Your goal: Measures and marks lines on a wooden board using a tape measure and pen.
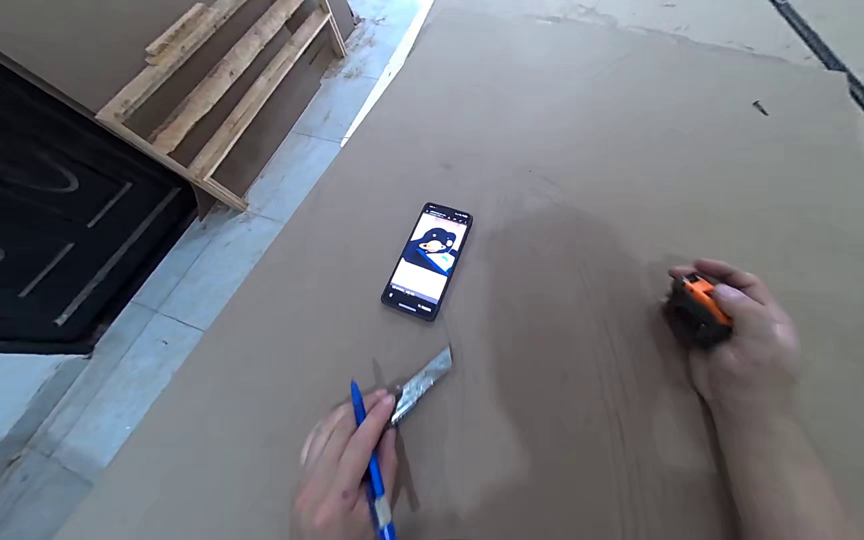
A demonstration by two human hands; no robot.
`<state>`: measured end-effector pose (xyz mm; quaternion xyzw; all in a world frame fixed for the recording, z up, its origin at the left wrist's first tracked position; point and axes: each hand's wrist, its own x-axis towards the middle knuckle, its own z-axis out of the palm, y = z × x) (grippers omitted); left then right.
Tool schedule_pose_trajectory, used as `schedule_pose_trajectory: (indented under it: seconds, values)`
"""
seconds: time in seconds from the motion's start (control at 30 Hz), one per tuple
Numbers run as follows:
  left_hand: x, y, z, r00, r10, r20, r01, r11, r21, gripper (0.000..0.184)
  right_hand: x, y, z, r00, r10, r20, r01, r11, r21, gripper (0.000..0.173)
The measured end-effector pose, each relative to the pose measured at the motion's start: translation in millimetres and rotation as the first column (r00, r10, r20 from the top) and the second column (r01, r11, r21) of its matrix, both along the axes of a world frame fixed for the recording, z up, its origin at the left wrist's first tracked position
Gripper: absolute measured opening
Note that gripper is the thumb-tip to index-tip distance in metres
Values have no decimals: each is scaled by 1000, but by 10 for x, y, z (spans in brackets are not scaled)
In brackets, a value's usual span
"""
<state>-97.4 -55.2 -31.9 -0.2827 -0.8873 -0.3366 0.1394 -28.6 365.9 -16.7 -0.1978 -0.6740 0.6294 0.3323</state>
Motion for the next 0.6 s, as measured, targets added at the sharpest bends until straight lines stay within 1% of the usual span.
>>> schedule_pose_trajectory:
  seconds: [0.07, 0.13, 0.27, 0.37, 0.47, 0.53, 0.57, 0.6]
  values:
    - [-36, -47, 4, 999, -30, 41, 30, 1000, -8, 30, -13, -7, -26, 998, 59, 9, -59, 998, 7, 36]
    - [-23, -72, 6, 996, -45, 80, 47, 999, -25, 28, 34, -12, -52, 997, 68, 35, -69, 998, 3, 34]
    - [-41, -52, 23, 994, -53, 98, 55, 998, -17, 26, 42, 81, -115, 998, 69, 7, -69, 997, -43, 33]
    - [-73, -88, 35, 997, 13, 80, -9, 999, -47, 27, 58, 111, -141, 996, 92, 1, -92, 994, -55, 33]
    - [-108, -188, 33, 990, 138, 23, -136, 989, -65, 33, 66, 109, -144, 994, 111, -2, -111, 993, -45, 34]
    - [-83, -140, 89, 988, 156, -5, -156, 987, -28, 40, 62, 67, -129, 991, 132, 10, -132, 991, 27, 39]
    - [-57, -10, 151, 994, 109, 30, -109, 994, 13, 41, 53, 28, -110, 990, 141, 29, -143, 985, 98, 41]
    - [-28, 193, 212, 994, 22, 108, -30, 997, 76, 41, 46, -24, -92, 987, 151, 51, -158, 970, 183, 43]
